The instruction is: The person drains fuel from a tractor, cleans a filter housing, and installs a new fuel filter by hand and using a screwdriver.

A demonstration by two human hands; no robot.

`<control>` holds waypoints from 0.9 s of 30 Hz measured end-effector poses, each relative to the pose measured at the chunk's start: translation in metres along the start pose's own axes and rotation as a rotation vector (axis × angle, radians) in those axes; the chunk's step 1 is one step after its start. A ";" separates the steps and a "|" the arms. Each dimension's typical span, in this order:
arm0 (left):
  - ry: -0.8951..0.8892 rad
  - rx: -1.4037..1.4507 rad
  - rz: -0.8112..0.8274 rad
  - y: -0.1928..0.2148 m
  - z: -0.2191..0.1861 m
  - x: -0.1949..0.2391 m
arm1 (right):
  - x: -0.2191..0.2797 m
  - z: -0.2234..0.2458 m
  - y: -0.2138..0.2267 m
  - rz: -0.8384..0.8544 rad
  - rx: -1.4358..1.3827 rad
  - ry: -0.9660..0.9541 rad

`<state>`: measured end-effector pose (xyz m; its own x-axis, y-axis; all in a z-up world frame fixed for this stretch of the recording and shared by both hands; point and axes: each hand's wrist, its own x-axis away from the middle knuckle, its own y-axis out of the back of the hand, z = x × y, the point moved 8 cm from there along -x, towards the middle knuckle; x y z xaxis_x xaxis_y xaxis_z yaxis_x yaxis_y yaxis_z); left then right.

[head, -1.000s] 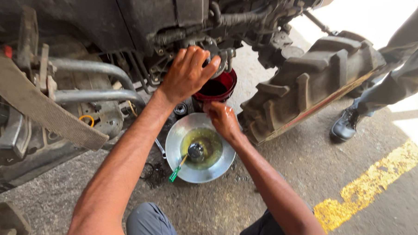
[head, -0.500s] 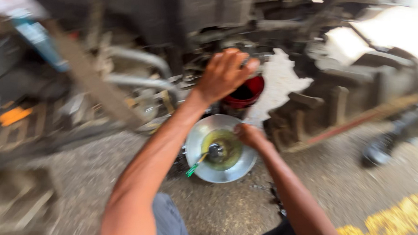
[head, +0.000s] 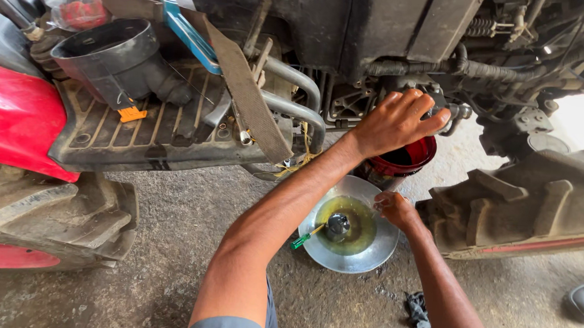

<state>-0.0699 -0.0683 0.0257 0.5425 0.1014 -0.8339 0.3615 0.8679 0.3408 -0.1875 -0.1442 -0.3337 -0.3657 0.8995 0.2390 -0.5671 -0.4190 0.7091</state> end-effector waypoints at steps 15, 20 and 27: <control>-0.025 0.048 -0.071 0.010 0.001 -0.005 | 0.009 0.001 0.012 -0.092 -0.094 0.033; -0.036 0.033 -0.087 0.006 0.001 0.000 | 0.012 0.009 0.018 -0.124 -0.114 0.064; -0.046 0.008 -0.004 0.007 0.004 -0.001 | 0.011 0.011 0.014 -0.156 -0.130 0.148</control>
<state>-0.0647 -0.0647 0.0301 0.5751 0.0757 -0.8146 0.3694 0.8644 0.3411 -0.1910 -0.1386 -0.3141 -0.3647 0.9308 0.0264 -0.7120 -0.2970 0.6363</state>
